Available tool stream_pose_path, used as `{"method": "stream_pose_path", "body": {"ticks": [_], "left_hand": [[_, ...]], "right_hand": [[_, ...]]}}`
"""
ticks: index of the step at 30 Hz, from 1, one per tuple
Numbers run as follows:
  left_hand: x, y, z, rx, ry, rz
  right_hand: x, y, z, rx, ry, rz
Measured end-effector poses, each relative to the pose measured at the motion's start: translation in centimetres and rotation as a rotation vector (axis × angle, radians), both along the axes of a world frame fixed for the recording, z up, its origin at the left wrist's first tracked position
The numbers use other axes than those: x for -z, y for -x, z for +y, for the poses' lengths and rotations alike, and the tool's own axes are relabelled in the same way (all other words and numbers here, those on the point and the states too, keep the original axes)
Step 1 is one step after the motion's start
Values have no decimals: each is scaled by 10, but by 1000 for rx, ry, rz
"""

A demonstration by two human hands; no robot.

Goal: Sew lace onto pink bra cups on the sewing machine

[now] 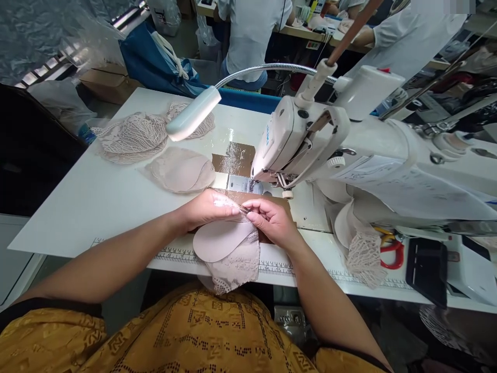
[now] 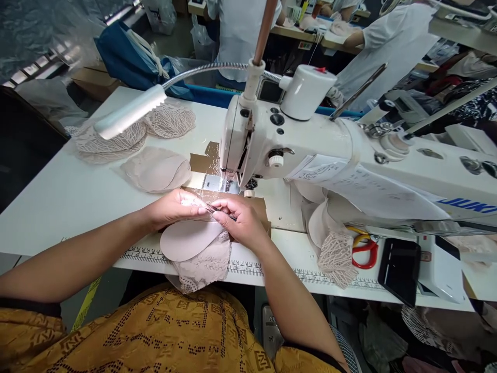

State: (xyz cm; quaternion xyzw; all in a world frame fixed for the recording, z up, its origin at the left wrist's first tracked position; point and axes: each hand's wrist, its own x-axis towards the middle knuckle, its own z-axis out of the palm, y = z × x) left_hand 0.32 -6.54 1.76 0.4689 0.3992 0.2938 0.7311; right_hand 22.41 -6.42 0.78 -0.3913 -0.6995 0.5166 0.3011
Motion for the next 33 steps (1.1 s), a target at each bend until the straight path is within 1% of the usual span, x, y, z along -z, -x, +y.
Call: {"method": "stream_pose_path", "body": {"ticks": [4,8,12,14,18,21,25,29,33], "left_hand": [[0,-1,2,7,-22,25],[2,-1,2,-8,-28,12],[2,0,2,-7,-34,63],[2,2,1,6,-32,79],[2,5,0,12,25,22],[4,6,0,6,39,37],[4,7,0,32,-20,37],[4,6,1,50,-89,35],[0,5,-1,83,-83,73]], "right_hand": [[-3,4,-2,-7,-28,-53],[-7,9,-3,0,-65,-39],[-8,12,-4,22,-101,-34],[-7,11,-3,47,-95,-37],[-5,9,-1,94,-49,-35],[-4,6,1,55,-23,-17],[-5,7,2,-7,-30,-23],[-6,11,2,-30,-23,-11],[-7,14,2,-36,-40,9]]}}
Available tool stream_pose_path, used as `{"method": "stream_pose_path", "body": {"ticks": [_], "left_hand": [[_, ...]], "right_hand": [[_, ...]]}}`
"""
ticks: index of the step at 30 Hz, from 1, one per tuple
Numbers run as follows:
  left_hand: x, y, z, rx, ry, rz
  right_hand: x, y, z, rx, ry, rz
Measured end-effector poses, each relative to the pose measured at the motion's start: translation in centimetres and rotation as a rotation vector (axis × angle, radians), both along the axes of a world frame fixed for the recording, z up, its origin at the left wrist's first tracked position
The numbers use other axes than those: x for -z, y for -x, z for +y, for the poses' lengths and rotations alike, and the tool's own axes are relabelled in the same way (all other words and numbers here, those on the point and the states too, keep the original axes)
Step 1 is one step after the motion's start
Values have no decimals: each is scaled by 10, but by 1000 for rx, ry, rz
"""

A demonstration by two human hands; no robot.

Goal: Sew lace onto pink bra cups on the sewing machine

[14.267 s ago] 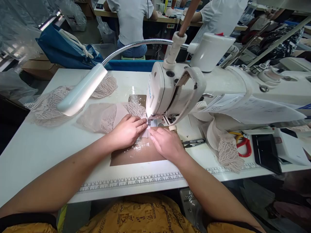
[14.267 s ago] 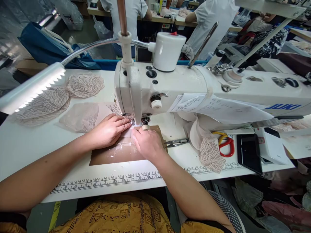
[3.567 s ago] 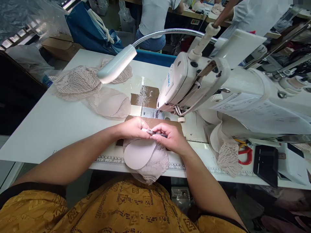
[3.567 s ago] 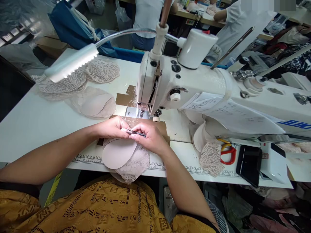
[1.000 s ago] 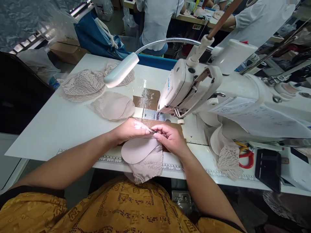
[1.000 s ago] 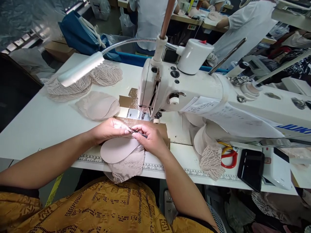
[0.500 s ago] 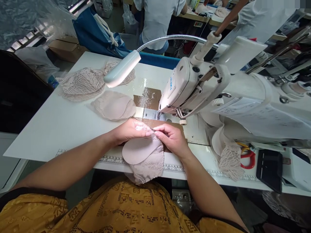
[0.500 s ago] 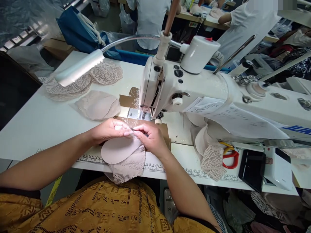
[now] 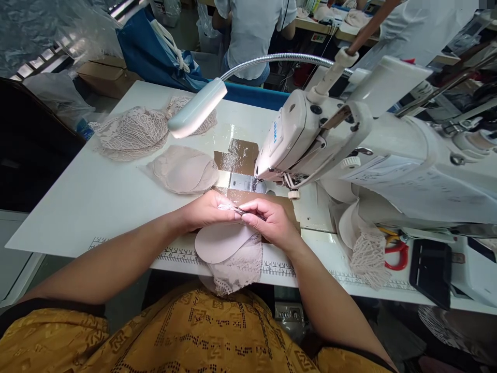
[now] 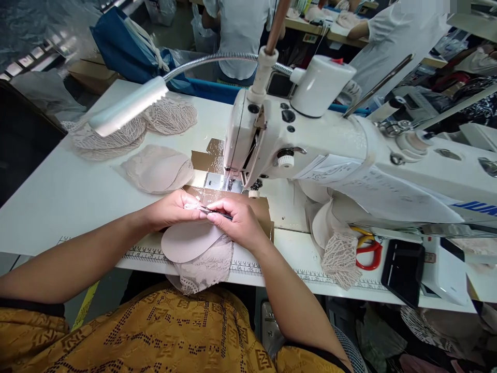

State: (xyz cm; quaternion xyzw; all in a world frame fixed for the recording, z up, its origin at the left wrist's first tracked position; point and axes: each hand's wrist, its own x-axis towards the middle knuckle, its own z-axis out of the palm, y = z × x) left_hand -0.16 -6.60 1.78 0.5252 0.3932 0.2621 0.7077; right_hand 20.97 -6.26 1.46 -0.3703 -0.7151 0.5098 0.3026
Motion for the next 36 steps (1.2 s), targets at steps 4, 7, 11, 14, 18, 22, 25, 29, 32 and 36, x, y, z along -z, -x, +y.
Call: {"method": "stream_pose_path", "body": {"ticks": [4,7,11,14,18,22,25,29,32,36], "left_hand": [[-4,-1,0,17,14,8],[-5,-1,0,16,9,9],[-3,0,0,2,-2,36],[-1,-1,-1,-5,-13,53],[1,-3,-4,14,-19,70],[0,-4,-4,53,-36,77],[-1,-5,-3,53,-23,91],[-1,-7,-3,57,-37,97],[-1,-7,-3,59,-44,86],[0,-7,-5,57,-26,100]], "right_hand": [[-1,0,-1,32,-32,-13],[0,-2,-1,57,-27,-37],[3,-5,0,36,-3,-40],[2,-3,1,-6,18,-68],[-2,4,0,-3,22,-77],[-1,6,-2,18,8,-51],[1,5,-1,22,23,-42],[1,4,0,-20,81,-23],[-1,5,0,-16,77,-35],[-1,8,0,1,30,-46]]}}
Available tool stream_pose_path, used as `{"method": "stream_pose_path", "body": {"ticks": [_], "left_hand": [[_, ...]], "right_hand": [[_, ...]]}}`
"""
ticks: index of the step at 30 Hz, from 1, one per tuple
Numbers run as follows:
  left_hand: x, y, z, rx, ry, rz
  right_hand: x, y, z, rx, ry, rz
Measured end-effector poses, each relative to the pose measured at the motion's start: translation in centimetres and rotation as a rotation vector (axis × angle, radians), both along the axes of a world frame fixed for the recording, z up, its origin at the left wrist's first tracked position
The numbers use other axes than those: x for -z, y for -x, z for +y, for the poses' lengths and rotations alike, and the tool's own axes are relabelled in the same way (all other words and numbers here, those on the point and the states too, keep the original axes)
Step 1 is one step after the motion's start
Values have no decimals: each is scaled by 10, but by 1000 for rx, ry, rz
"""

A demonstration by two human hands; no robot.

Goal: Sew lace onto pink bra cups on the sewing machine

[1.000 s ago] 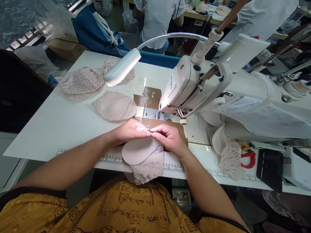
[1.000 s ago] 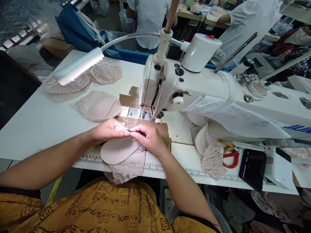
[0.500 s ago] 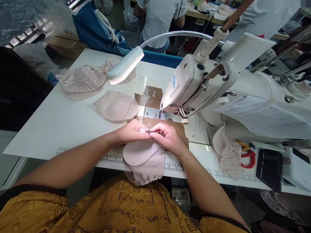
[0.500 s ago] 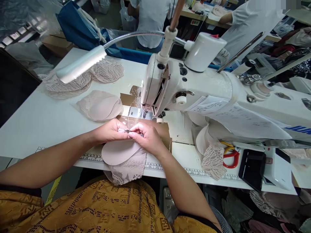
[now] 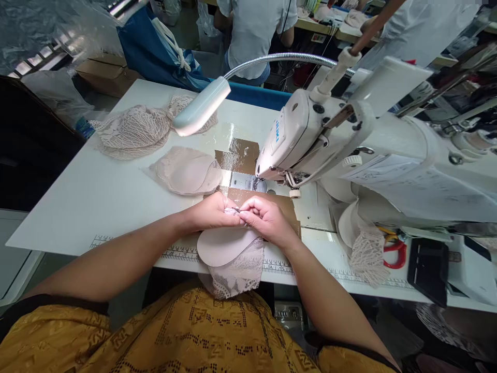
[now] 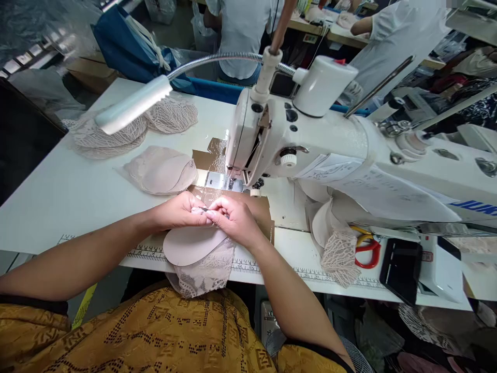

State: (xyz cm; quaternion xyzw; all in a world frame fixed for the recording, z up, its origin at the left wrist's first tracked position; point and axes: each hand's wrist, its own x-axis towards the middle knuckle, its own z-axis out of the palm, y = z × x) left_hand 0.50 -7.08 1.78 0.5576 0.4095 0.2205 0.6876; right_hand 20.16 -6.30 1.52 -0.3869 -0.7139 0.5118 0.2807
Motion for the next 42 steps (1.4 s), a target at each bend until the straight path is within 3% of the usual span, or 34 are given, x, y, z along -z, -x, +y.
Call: {"method": "stream_pose_path", "body": {"ticks": [6,9,12,14,16,19,22,24,27,30,33,36,39,42], "left_hand": [[1,1,4,36,6,1],[-12,12,1,83,-129,183],[-38,32,-11,65,-376,566],[-53,46,-15,7,-508,716],[-59,58,-8,-106,-639,781],[-48,67,22,-254,-798,854],[-28,68,56,-278,-651,904],[-17,67,67,-250,-515,850],[-8,65,62,-159,-408,718],[-7,63,47,-124,-290,428],[-11,59,37,-130,-207,154],[-14,56,36,-87,-204,101],[-16,56,36,-36,-226,101],[-18,57,34,13,-354,161]], "right_hand": [[11,-4,2,139,102,127],[14,-12,1,202,71,126],[13,-19,-4,265,-224,-28],[11,-19,-9,213,-475,-118],[9,-13,-16,47,-685,-165],[6,3,-24,-252,-836,-287],[2,8,-25,-435,-763,-428],[-3,-2,-23,-414,-646,-542],[-12,-28,-20,-282,-454,-691],[-21,-44,-16,-205,-231,-548],[-26,-34,-10,-37,-55,-296],[-23,-6,-1,86,20,-186],[-15,21,8,81,24,-141],[-9,34,10,101,-27,-112]]}}
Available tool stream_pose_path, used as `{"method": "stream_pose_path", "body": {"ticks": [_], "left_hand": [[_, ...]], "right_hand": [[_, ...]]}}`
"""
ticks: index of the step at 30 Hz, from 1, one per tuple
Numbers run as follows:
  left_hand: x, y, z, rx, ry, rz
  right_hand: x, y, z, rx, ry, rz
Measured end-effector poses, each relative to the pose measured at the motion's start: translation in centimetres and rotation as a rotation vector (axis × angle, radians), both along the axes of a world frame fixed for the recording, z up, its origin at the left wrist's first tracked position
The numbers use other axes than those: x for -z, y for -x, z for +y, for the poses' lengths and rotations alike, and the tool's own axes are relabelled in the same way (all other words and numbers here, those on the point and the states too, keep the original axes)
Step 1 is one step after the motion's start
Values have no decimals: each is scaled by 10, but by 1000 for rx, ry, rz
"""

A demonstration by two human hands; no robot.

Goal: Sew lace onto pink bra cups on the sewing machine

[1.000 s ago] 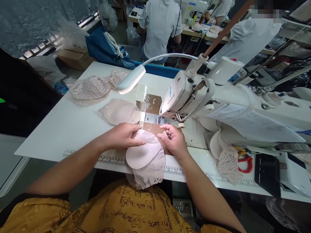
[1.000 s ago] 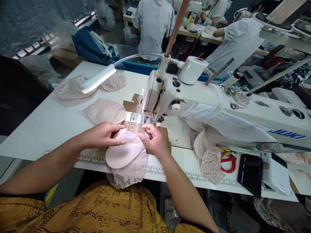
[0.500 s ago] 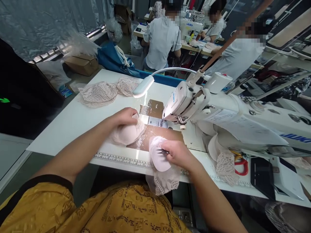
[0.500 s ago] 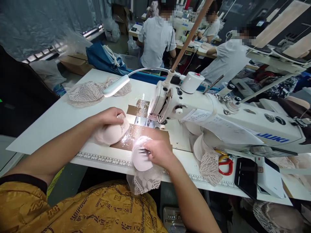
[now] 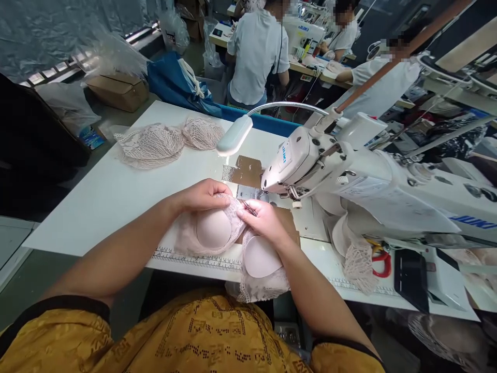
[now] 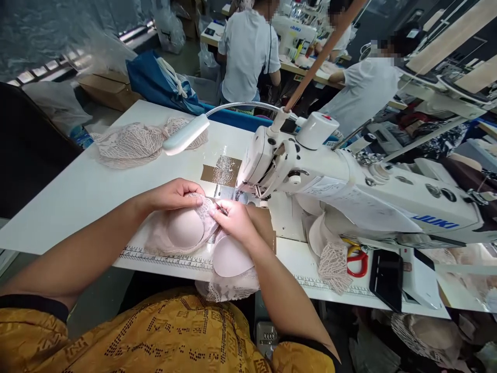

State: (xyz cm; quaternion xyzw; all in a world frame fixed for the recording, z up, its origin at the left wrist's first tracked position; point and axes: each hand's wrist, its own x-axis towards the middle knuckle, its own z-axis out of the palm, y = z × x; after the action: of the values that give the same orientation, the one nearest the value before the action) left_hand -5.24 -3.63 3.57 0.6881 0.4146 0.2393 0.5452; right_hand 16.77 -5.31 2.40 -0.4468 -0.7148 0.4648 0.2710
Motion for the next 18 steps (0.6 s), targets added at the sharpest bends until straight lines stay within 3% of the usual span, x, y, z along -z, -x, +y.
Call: {"method": "stream_pose_path", "body": {"ticks": [4,6,14,18], "left_hand": [[-5,-5,-6,48,-251,153],[-5,-10,-8,60,-276,202],[7,-19,-4,78,46,7],[7,-18,-4,89,157,-78]], "right_hand": [[2,1,-5,-28,-44,51],[1,-1,-6,-58,-48,78],[7,-20,-2,-18,5,133],[6,-29,-1,-38,17,59]]}}
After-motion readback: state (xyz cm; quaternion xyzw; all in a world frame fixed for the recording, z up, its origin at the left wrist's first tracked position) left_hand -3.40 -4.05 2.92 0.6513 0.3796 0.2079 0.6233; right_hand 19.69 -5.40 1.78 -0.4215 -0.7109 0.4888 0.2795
